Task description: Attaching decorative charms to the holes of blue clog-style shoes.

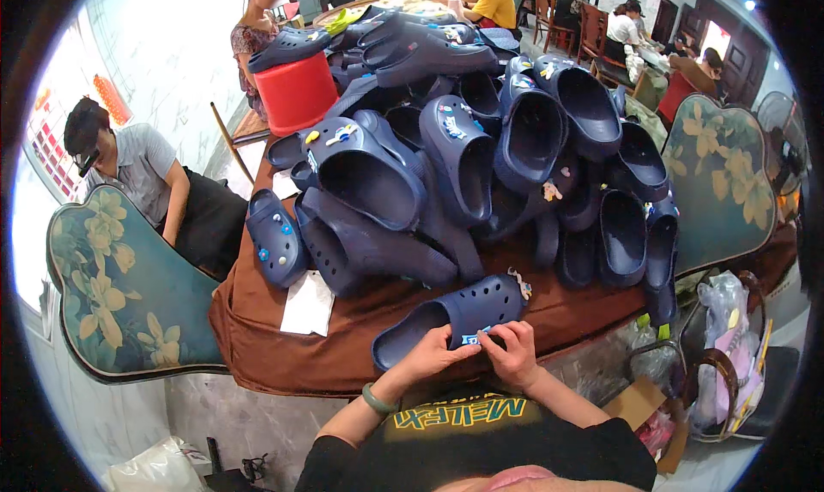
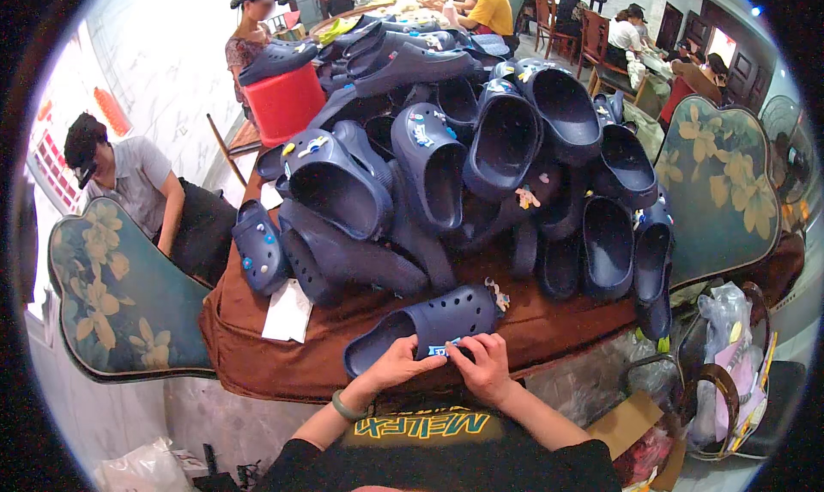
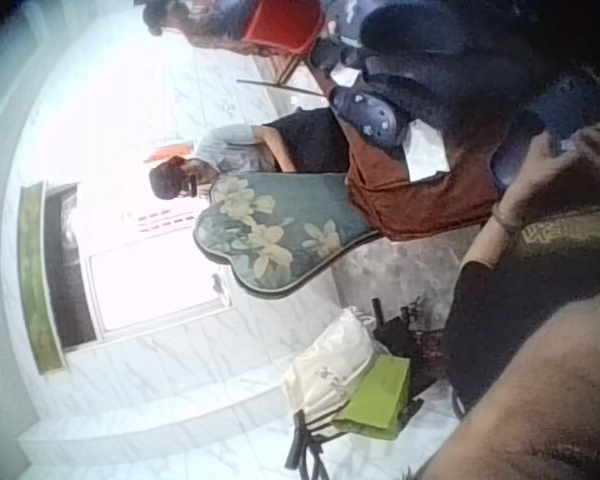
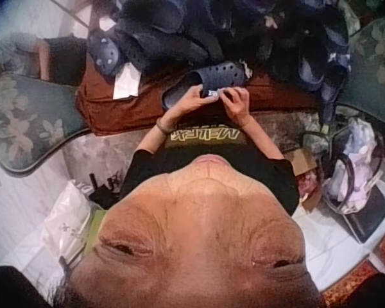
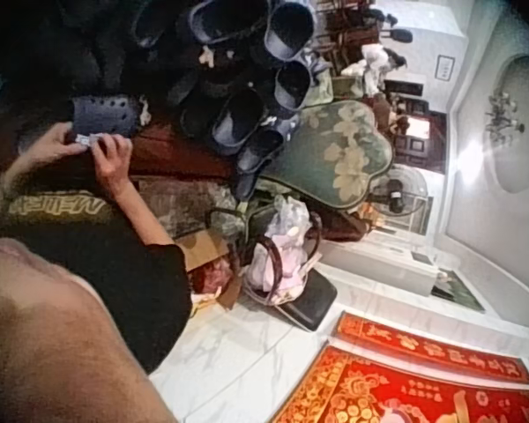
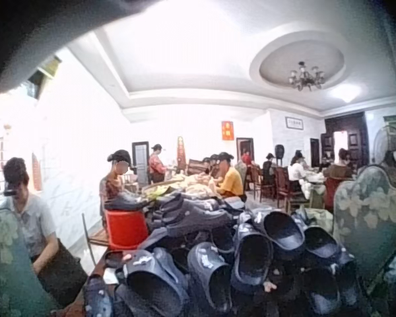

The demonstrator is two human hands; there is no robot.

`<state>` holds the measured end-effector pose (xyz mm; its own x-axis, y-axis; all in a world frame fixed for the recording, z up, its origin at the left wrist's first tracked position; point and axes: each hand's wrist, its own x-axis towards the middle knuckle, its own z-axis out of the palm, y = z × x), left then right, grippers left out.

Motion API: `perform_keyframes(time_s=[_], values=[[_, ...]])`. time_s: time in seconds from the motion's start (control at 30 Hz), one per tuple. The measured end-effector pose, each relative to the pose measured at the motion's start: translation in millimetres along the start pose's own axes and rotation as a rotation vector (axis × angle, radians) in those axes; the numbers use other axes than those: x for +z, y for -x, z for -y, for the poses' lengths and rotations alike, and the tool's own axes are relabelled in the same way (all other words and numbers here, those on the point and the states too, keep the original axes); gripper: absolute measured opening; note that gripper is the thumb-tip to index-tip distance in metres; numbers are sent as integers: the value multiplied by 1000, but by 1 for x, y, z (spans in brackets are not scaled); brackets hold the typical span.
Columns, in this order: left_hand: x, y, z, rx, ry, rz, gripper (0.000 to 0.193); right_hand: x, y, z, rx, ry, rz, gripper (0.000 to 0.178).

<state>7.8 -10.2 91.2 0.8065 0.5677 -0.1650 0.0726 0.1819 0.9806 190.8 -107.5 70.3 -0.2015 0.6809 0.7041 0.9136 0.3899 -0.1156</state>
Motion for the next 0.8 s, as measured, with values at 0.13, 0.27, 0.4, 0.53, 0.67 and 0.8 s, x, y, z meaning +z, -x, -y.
perform_keyframes(time_s=[0.13,0.27,0.4,0.53,0.67,0.8], values=[[2,-2,14,76,2,-27,32,-19,-2,8,-67,171,228,41],[4,-2,12,113,-255,-124,30,-17,-1,8,-187,272,411,49],[3,-4,14,102,-384,-169,25,-17,-7,8,-255,340,432,51],[0,-8,32,91,-509,-214,24,-16,-12,10,-341,398,475,50],[2,-6,30,99,-625,-249,24,-16,-16,15,-392,430,506,48],[6,1,13,17,-517,-228,25,-16,-14,15,-351,359,478,50]])
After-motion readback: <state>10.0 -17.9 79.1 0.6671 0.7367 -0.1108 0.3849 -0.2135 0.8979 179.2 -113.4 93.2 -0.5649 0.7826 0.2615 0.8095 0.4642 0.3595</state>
